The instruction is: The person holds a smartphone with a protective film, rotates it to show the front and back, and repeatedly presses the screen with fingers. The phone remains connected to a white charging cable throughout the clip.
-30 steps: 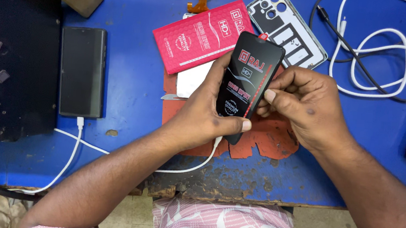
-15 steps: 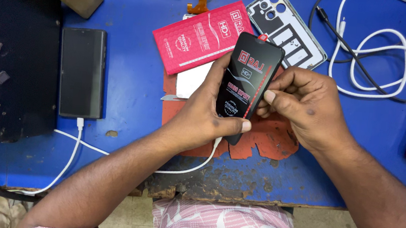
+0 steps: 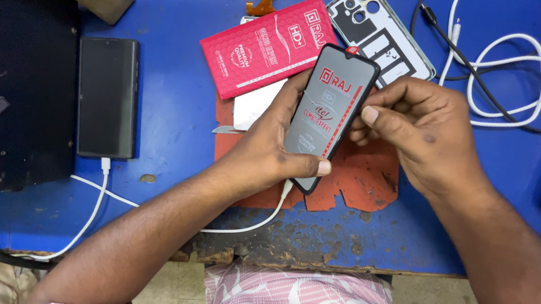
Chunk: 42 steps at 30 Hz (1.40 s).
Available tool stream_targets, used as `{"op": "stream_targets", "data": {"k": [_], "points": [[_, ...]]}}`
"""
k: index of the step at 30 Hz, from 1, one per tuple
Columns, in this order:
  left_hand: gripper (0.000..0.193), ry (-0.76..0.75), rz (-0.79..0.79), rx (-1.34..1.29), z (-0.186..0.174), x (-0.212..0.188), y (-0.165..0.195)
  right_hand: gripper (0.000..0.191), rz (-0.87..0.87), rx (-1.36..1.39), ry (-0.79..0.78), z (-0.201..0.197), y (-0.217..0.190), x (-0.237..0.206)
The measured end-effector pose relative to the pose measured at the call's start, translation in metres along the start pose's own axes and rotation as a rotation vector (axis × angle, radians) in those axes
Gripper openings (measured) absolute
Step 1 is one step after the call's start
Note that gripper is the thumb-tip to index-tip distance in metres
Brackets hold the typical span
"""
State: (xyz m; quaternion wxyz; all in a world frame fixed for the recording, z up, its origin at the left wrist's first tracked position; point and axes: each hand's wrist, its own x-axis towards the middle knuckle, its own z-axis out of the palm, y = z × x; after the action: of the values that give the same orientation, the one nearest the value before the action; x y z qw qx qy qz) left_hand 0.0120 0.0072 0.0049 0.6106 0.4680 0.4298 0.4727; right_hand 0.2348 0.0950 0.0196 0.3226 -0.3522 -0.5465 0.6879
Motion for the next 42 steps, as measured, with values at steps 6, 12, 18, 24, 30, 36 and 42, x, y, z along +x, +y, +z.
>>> {"op": "stream_targets", "data": {"k": [6, 12, 18, 24, 30, 36, 42], "points": [[0.118, 0.003, -0.02, 0.039, 0.0005, 0.0001, 0.0016, 0.004, 0.004, -0.01, -0.006, 0.001, 0.0006, -0.0015], [0.117, -0.001, -0.006, 0.103, 0.0018, -0.0004, 0.003, 0.003, 0.001, 0.009, -0.005, 0.0005, 0.0041, -0.0013], [0.119, 0.001, -0.013, 0.131, 0.0025, -0.0011, 0.004, 0.003, 0.002, 0.026, -0.011, 0.0007, 0.0049, -0.0021], [0.118, -0.001, 0.022, 0.151, 0.0017, -0.0013, 0.0026, 0.001, -0.009, 0.04, -0.041, -0.002, 0.004, -0.0017], [0.119, -0.002, 0.027, 0.154, 0.0016, -0.0027, 0.0012, 0.003, -0.007, 0.042, -0.027, -0.0002, 0.0055, -0.0015], [0.119, 0.006, 0.032, 0.183, 0.0018, -0.0024, 0.0023, 0.003, 0.003, 0.045, -0.048, -0.0019, 0.0036, -0.0016], [0.12, 0.013, 0.013, 0.189, 0.0031, -0.0025, 0.0037, 0.002, -0.001, 0.03, -0.039, -0.0018, 0.0047, -0.0016]]}}
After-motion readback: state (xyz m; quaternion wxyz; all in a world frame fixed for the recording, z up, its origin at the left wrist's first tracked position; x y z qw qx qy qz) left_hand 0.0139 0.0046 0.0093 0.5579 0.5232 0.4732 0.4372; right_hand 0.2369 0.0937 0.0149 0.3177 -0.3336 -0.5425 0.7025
